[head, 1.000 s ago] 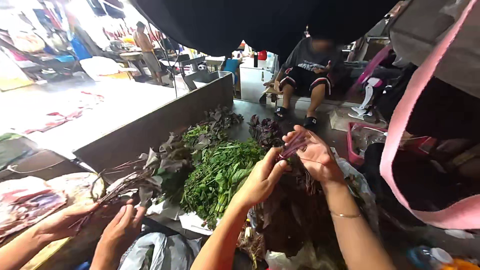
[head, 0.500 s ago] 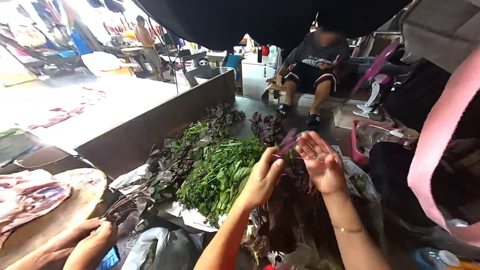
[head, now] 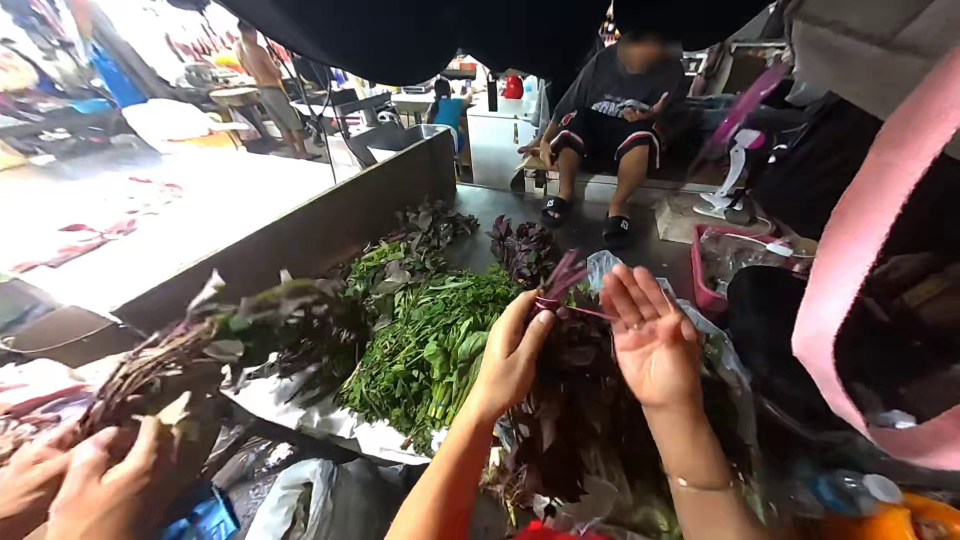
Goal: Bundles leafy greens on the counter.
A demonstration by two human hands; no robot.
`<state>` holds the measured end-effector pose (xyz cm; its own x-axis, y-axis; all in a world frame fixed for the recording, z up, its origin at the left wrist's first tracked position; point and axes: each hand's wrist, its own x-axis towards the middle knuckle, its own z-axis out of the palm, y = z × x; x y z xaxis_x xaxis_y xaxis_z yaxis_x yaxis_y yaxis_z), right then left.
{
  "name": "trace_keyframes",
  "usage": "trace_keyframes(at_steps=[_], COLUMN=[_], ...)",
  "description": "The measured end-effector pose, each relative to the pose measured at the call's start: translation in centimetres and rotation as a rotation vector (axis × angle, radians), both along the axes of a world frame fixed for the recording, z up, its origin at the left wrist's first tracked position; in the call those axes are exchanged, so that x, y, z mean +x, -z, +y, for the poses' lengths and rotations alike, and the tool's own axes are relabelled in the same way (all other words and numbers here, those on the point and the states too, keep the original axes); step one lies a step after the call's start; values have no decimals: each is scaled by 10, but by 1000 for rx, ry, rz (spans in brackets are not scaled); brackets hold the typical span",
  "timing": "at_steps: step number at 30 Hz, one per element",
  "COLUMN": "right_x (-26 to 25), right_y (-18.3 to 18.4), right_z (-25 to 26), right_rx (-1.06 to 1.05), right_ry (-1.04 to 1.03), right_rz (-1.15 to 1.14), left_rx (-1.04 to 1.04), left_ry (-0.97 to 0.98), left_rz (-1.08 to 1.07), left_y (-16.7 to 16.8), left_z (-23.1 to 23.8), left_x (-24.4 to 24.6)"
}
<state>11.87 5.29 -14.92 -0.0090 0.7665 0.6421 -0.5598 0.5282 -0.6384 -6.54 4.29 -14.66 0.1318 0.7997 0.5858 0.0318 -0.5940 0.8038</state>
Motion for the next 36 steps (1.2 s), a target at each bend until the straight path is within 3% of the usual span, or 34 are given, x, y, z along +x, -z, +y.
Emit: trace_keyframes(at_steps=[2, 4, 7, 9, 11, 12, 14, 16, 19, 21, 23, 25, 27, 29, 30, 33, 36], right_x=[12, 28, 33, 20, 6, 1, -9, -6, 16, 35, 48, 44, 27, 8, 0, -10, -3], right_y=[2, -9, -49, -54, -38, -27, -7, 0, 7, -1, -24, -44, -43, -20, -5, 25, 20], right_z=[24, 43, 37, 17, -5, -15, -23, -14, 16, 33, 40, 31, 12, -8, -14, -19, -3], right_rx=[-105, -1, 371, 654, 778, 726, 437, 76, -145, -98, 22, 244, 538, 724, 699, 231, -214], right_ry=[-74, -151, 101, 297, 381, 353, 260, 192, -36, -206, -173, 86, 403, 520, 486, 302, 127], right_rz=[-57, -366, -881, -1063, -951, -780, -349, -72, -54, -231, -562, -954, -1120, -1006, -869, -278, -31], left_rx=[37, -22, -138, -96, -156, -187, -184, -127, -57, -68, -162, -209, -234, -321, -374, -445, -341], left_ry=[42, 87, 134, 60, -24, -62, -110, -108, -53, -17, 69, 110, 48, 22, 27, -1, 1], left_rz=[128, 304, 545, 495, 328, 239, 76, 1, 143, 362, 598, 675, 540, 277, 139, -113, -31], left_y=[-1, -5, -13, -6, 0, 3, 2, -1, -4, -10, -20, -18, -6, 7, 11, 8, 0], left_z=[-5, -6, -1, 2, 7, 8, 5, -3, -11, -13, -13, -11, 0, 13, 16, 8, -9], left_x=[3, 7, 12, 15, 14, 13, 12, 14, 16, 20, 26, 33, 33, 24, 21, 18, 17])
